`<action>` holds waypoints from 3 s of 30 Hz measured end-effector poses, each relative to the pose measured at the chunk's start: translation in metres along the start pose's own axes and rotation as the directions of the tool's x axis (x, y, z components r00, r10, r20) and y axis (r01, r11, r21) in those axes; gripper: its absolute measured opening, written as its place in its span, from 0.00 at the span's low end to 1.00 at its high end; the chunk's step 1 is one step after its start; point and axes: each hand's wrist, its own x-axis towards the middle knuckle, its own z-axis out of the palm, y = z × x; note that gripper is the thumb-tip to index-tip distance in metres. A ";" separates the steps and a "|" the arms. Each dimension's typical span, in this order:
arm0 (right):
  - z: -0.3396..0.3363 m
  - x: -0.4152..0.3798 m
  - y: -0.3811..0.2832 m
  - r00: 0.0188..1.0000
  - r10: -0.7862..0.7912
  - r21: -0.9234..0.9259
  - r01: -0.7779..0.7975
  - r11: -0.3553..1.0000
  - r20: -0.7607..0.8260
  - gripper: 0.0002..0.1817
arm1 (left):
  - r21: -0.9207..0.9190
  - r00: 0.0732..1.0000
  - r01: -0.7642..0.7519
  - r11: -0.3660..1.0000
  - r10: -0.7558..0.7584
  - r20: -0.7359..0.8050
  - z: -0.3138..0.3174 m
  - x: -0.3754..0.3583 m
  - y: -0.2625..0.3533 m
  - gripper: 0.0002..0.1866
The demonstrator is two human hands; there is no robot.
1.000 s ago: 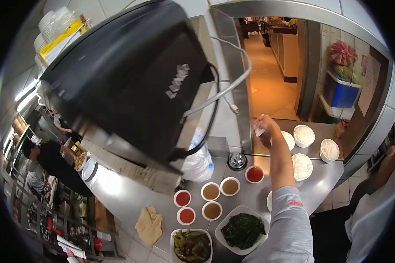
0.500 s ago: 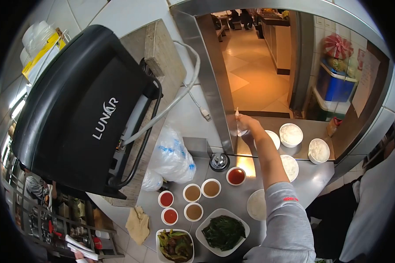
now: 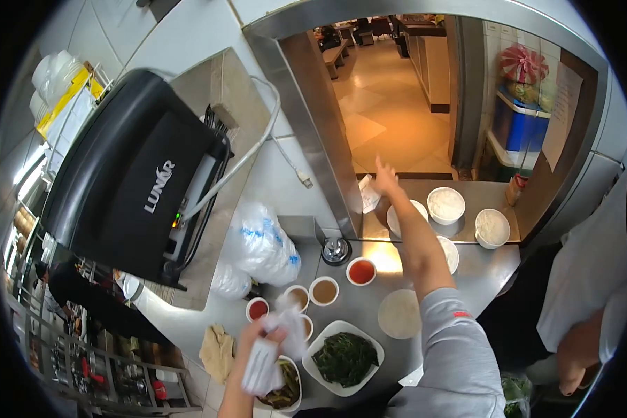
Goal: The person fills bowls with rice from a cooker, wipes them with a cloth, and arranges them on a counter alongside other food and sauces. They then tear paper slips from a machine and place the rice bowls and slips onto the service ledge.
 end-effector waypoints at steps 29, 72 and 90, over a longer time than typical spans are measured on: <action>-0.158 -0.369 -0.142 0.993 0.116 0.999 0.024 -0.046 -0.018 0.11 | -0.462 0.531 -0.037 0.886 0.410 0.742 0.005 0.056 -0.009 0.15; -0.065 -0.512 -0.311 0.671 0.461 0.758 0.240 0.607 -0.581 0.12 | -0.397 0.016 -0.273 0.876 0.417 0.909 -0.106 0.080 -0.034 0.11; -0.054 -0.490 -0.320 0.508 0.527 0.677 0.163 0.718 -0.681 0.07 | -0.644 -0.101 -0.502 0.577 0.701 0.706 -0.098 0.073 -0.046 0.13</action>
